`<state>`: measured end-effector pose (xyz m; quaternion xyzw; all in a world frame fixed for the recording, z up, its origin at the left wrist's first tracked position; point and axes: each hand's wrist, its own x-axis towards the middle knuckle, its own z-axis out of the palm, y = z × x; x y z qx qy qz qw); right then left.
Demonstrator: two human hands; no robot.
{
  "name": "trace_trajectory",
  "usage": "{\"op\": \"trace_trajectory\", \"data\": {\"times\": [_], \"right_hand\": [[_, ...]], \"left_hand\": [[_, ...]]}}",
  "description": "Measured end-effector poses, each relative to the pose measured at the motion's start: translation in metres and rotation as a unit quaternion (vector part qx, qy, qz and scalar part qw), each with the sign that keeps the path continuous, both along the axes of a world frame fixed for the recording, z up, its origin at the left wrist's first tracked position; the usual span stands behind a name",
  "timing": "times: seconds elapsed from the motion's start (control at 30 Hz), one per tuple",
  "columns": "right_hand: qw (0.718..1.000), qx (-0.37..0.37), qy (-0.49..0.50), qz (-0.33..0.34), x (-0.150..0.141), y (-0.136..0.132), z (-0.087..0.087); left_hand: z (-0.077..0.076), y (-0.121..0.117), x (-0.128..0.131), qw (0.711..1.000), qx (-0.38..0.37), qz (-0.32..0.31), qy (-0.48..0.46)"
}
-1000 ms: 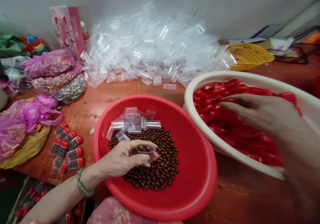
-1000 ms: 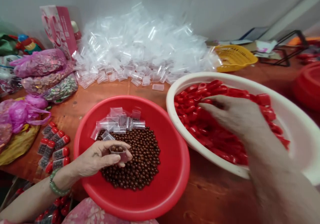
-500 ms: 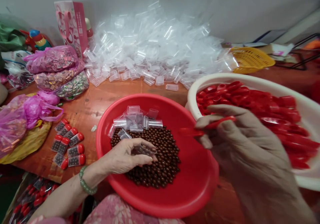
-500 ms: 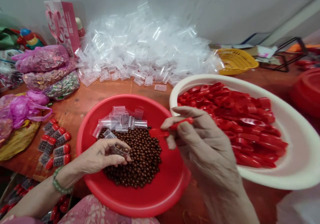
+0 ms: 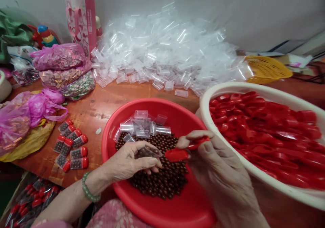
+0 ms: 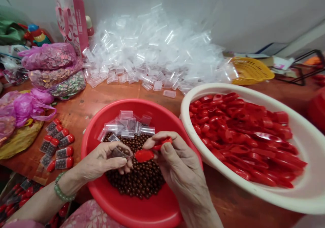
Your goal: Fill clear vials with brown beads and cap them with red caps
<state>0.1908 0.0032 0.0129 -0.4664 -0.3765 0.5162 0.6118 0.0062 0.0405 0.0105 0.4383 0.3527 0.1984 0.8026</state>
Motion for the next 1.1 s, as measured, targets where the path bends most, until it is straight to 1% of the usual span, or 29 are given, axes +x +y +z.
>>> {"op": "trace_trajectory", "data": {"times": [0.13, 0.23, 0.3, 0.37, 0.43, 0.5, 0.57, 0.63, 0.73, 0.8, 0.9, 0.93, 0.97, 1.0, 1.03, 1.07, 1.1], "right_hand": [[1.000, 0.017, 0.010, -0.007, -0.004, -0.002, -0.002], [0.999, 0.045, 0.005, -0.005, -0.007, -0.007, -0.004], [0.997, 0.057, -0.050, 0.013, -0.008, -0.011, -0.007], [0.986, 0.063, -0.152, 0.026, -0.008, -0.014, -0.011], [0.958, 0.083, -0.272, 0.022, -0.009, -0.017, -0.014], [0.918, 0.125, -0.377, 0.011, -0.011, -0.017, -0.015], [0.871, 0.180, -0.456, 0.012, -0.013, -0.014, -0.013], [0.830, 0.235, -0.505, 0.026, -0.016, -0.010, -0.010], [0.783, 0.296, -0.546, 0.046, -0.018, -0.005, -0.009], [0.749, 0.315, -0.581, 0.047, -0.017, -0.005, -0.012], [0.694, 0.317, -0.645, 0.049, -0.014, -0.007, -0.021], [0.682, 0.316, -0.658, 0.054, -0.013, -0.009, -0.023], [0.677, 0.315, -0.663, 0.061, -0.013, -0.010, -0.025], [0.681, 0.312, -0.659, 0.068, -0.012, -0.011, -0.025], [0.693, 0.305, -0.649, 0.079, -0.011, -0.011, -0.024], [0.712, 0.294, -0.631, 0.092, -0.010, -0.011, -0.022], [0.737, 0.278, -0.607, 0.104, -0.008, -0.010, -0.019]], "left_hand": [[-0.001, -0.001, 0.001, 1.000, -0.004, 0.015, 0.008], [-0.003, -0.002, 0.002, 0.998, -0.031, 0.041, -0.032], [-0.004, -0.003, 0.003, 0.996, -0.035, 0.062, -0.044], [-0.004, -0.004, 0.003, 0.995, -0.034, 0.084, -0.040], [-0.004, -0.004, 0.003, 0.993, -0.028, 0.110, -0.035], [-0.003, -0.003, 0.002, 0.991, -0.025, 0.127, -0.030], [-0.003, -0.003, 0.001, 0.990, -0.030, 0.139, -0.024], [-0.003, -0.002, 0.000, 0.988, -0.039, 0.149, -0.026], [-0.006, -0.003, 0.000, 0.984, -0.066, 0.154, -0.057], [-0.007, -0.003, 0.001, 0.982, -0.081, 0.153, -0.072], [-0.007, -0.002, 0.001, 0.983, -0.088, 0.145, -0.072], [-0.006, -0.002, 0.001, 0.983, -0.089, 0.144, -0.073], [-0.005, -0.001, 0.001, 0.983, -0.090, 0.143, -0.076], [-0.005, -0.001, 0.001, 0.983, -0.089, 0.144, -0.077], [-0.004, 0.000, 0.001, 0.983, -0.087, 0.143, -0.077], [-0.005, 0.000, 0.000, 0.984, -0.084, 0.139, -0.076], [-0.005, 0.001, -0.001, 0.985, -0.079, 0.132, -0.074]]}}
